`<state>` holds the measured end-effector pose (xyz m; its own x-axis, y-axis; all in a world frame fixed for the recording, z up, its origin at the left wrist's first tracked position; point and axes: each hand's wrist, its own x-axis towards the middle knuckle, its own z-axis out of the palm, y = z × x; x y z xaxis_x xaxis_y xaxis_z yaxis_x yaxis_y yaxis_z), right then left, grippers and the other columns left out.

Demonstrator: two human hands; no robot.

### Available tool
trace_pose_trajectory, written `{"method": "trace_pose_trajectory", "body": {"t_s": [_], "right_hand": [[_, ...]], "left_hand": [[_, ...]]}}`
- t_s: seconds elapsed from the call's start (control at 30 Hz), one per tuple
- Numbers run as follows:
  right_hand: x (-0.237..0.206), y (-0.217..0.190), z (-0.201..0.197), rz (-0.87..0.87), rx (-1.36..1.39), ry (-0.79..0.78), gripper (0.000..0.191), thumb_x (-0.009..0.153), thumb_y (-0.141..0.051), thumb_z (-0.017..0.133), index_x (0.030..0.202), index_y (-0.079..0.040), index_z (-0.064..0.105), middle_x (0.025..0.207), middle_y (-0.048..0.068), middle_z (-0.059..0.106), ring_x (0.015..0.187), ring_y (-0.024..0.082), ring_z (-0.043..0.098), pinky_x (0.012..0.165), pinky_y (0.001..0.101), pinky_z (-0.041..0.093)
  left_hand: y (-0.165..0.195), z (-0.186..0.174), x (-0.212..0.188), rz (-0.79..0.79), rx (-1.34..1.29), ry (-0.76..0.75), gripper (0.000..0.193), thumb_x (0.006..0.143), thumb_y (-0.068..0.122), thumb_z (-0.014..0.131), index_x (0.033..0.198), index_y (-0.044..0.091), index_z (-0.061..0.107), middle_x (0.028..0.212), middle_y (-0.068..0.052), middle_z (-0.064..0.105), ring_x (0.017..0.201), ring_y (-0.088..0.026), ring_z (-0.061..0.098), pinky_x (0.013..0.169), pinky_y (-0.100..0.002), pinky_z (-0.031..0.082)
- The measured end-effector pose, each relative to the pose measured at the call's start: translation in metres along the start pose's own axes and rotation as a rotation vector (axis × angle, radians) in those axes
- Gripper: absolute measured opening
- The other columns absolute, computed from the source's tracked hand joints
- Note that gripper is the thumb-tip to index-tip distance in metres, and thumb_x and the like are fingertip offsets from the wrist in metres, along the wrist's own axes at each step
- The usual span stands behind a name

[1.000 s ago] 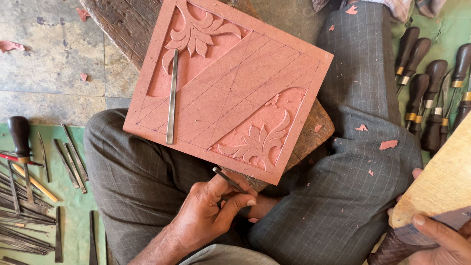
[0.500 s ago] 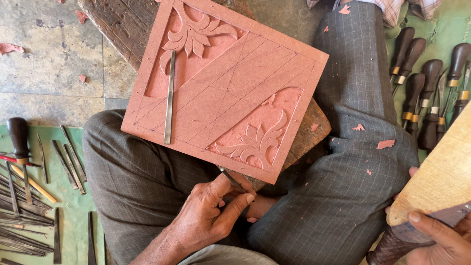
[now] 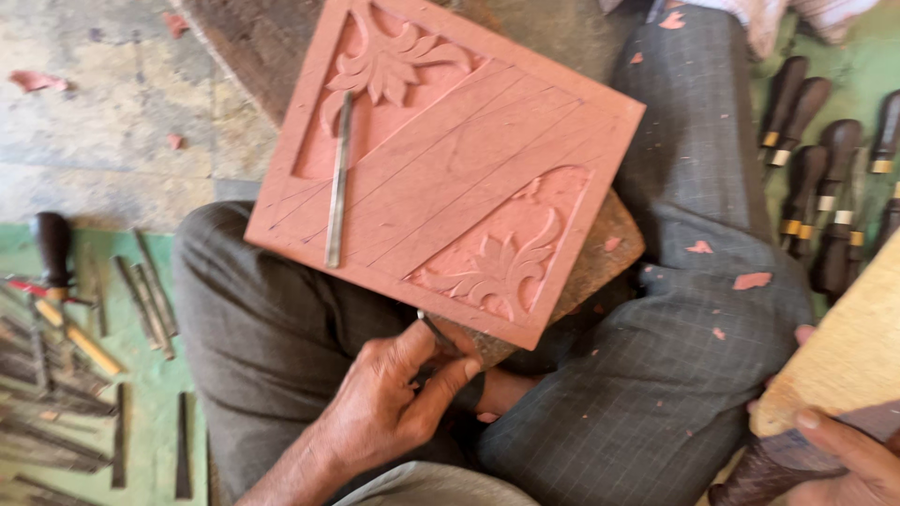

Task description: The person carves a floral design into a flat piece of wood using a small chisel and a wooden mallet, occasionally picking up different chisels from a cloth on the floor.

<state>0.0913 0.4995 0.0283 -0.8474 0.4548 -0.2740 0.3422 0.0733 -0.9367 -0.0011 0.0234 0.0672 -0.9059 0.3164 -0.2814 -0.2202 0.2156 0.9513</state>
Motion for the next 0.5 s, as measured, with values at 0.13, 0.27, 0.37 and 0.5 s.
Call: {"method": "trace_pose_trajectory", "body": {"t_s": [0.13, 0.27, 0.37, 0.5], "right_hand": [[0.02, -0.001, -0.023, 0.374, -0.156, -0.057, 0.065, 0.093, 0.006, 0.055, 0.154, -0.016, 0.046, 0.133, 0.028, 0.06, 0.11, 0.042, 0.068, 0.075, 0.0653, 0.061], [0.021, -0.002, -0.031, 0.492, -0.203, -0.059, 0.084, 0.092, 0.0, 0.052, 0.171, -0.025, 0.038, 0.124, 0.024, 0.064, 0.106, 0.045, 0.069, 0.069, 0.0719, 0.06], [0.01, 0.001, -0.023, 0.411, -0.096, -0.006, 0.078, 0.094, -0.003, 0.053, 0.17, -0.017, 0.043, 0.122, 0.024, 0.063, 0.108, 0.04, 0.068, 0.079, 0.0653, 0.062], [0.0, 0.006, -0.005, 0.072, 0.09, -0.082, 0.074, 0.094, 0.0, 0.054, 0.166, -0.007, 0.042, 0.133, 0.021, 0.062, 0.113, 0.034, 0.066, 0.089, 0.0596, 0.061]], "left_hand": [[0.003, -0.026, 0.008, 0.132, 0.168, 0.196, 0.019, 0.094, 0.013, 0.071, 0.108, 0.003, 0.063, 0.092, -0.012, 0.078, 0.086, -0.026, 0.08, 0.069, -0.036, 0.061], [0.007, -0.059, 0.027, -0.094, 0.457, 0.245, 0.019, 0.092, 0.016, 0.069, 0.105, 0.003, 0.064, 0.077, -0.017, 0.071, 0.075, -0.033, 0.074, 0.063, -0.043, 0.054], [0.007, -0.071, 0.049, -0.066, 0.511, 0.216, 0.018, 0.088, 0.017, 0.069, 0.099, 0.003, 0.066, 0.079, -0.017, 0.072, 0.077, -0.035, 0.073, 0.068, -0.047, 0.054], [0.006, -0.069, 0.076, -0.071, 0.708, 0.228, 0.014, 0.086, 0.013, 0.068, 0.095, 0.002, 0.068, 0.081, -0.023, 0.071, 0.084, -0.042, 0.069, 0.075, -0.054, 0.05]]}}
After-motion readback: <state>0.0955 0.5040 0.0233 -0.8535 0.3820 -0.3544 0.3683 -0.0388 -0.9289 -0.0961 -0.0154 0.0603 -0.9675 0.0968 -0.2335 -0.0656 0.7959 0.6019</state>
